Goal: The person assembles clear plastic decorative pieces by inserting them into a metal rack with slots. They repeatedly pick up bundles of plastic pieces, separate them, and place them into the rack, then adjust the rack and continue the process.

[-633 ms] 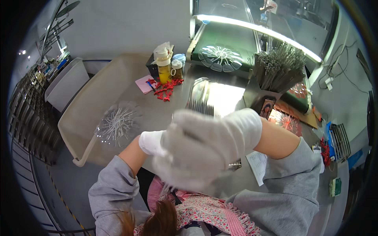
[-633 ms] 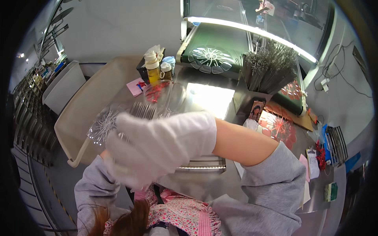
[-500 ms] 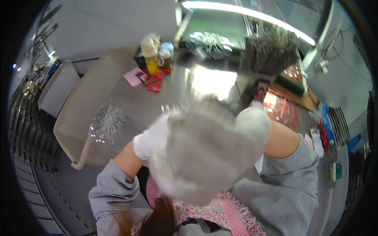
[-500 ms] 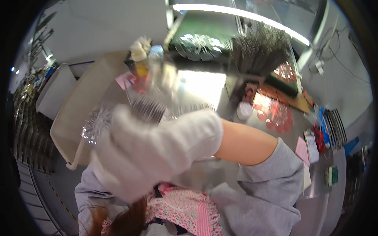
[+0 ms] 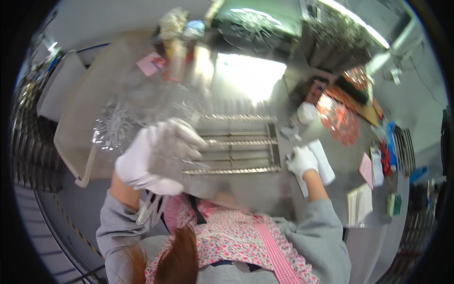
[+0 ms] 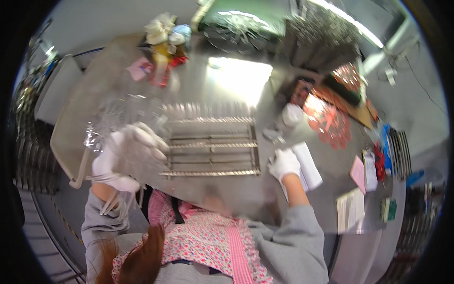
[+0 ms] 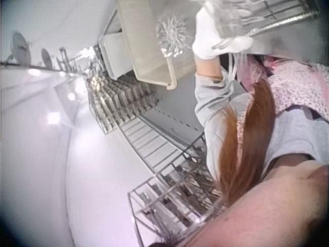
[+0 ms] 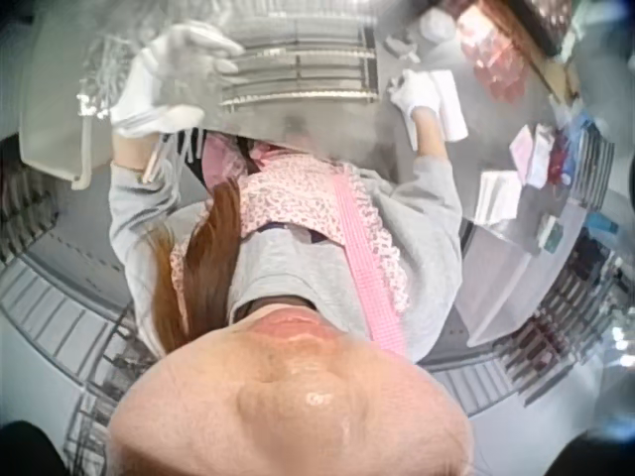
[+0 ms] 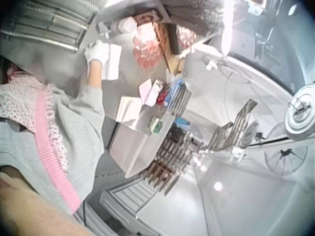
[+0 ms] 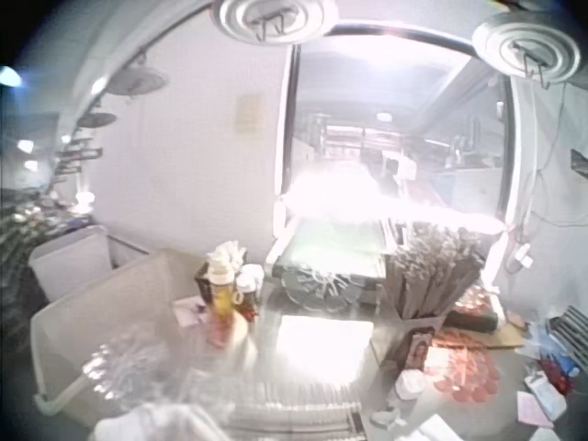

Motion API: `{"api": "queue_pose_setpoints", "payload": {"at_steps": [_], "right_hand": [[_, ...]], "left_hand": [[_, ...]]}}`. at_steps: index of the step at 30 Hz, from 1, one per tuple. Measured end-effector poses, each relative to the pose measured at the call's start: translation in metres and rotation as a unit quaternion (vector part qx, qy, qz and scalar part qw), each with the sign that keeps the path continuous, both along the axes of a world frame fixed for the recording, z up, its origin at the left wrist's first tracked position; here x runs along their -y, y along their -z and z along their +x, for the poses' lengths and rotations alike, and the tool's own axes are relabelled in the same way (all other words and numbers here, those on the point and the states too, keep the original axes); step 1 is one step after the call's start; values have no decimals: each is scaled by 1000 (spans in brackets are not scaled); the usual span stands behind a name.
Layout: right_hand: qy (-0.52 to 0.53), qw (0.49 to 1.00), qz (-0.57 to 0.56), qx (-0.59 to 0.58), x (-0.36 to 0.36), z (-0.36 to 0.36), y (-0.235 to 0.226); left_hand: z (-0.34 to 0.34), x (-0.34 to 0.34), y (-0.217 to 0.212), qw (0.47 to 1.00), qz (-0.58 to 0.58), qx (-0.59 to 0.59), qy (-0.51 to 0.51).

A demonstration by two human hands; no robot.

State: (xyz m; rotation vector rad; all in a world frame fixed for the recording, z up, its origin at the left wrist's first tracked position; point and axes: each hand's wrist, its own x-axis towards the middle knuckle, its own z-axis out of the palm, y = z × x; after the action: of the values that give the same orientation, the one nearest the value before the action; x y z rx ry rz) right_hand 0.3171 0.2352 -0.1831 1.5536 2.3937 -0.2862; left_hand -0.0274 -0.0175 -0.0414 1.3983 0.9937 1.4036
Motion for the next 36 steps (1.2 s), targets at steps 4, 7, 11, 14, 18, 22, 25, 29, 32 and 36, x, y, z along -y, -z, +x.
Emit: {"api": "queue_pose_setpoints", "payload": {"at_steps": [4, 7, 11, 14, 18, 22, 25, 29, 32, 36], "right_hand": [[-103, 960, 63, -252, 16, -18, -78], [-307, 717, 329, -532, 48, -65, -166], [-486, 605, 292, -559, 92, -113, -228], [-412, 666, 448, -431, 105, -125, -228], [-390, 792, 42, -468, 104, -127, -216], [-408, 712, 217, -529, 106, -129, -215], [-399, 779, 121, -469, 108, -130, -221], [-386, 798, 235, -399, 110, -134, -217], [-391, 719, 288, -498, 109, -138, -210], [-438, 711, 269, -479, 106, -142, -204]], "left_hand": [[-8, -13, -2, 995, -46, 36, 82], [3, -23, -14, 988, -44, -64, 133], [35, -30, -25, 941, -20, -251, 227], [50, -16, -31, 896, 66, -424, -116], [28, 7, -39, 674, 141, -588, -425], [24, 17, -29, 936, 98, -333, 65], [31, 16, -25, 933, 124, -314, 123], [27, 22, -33, 688, 104, -672, -253], [21, 27, -33, 945, 178, -274, -20], [25, 31, -19, 951, 112, -197, 211]]}}
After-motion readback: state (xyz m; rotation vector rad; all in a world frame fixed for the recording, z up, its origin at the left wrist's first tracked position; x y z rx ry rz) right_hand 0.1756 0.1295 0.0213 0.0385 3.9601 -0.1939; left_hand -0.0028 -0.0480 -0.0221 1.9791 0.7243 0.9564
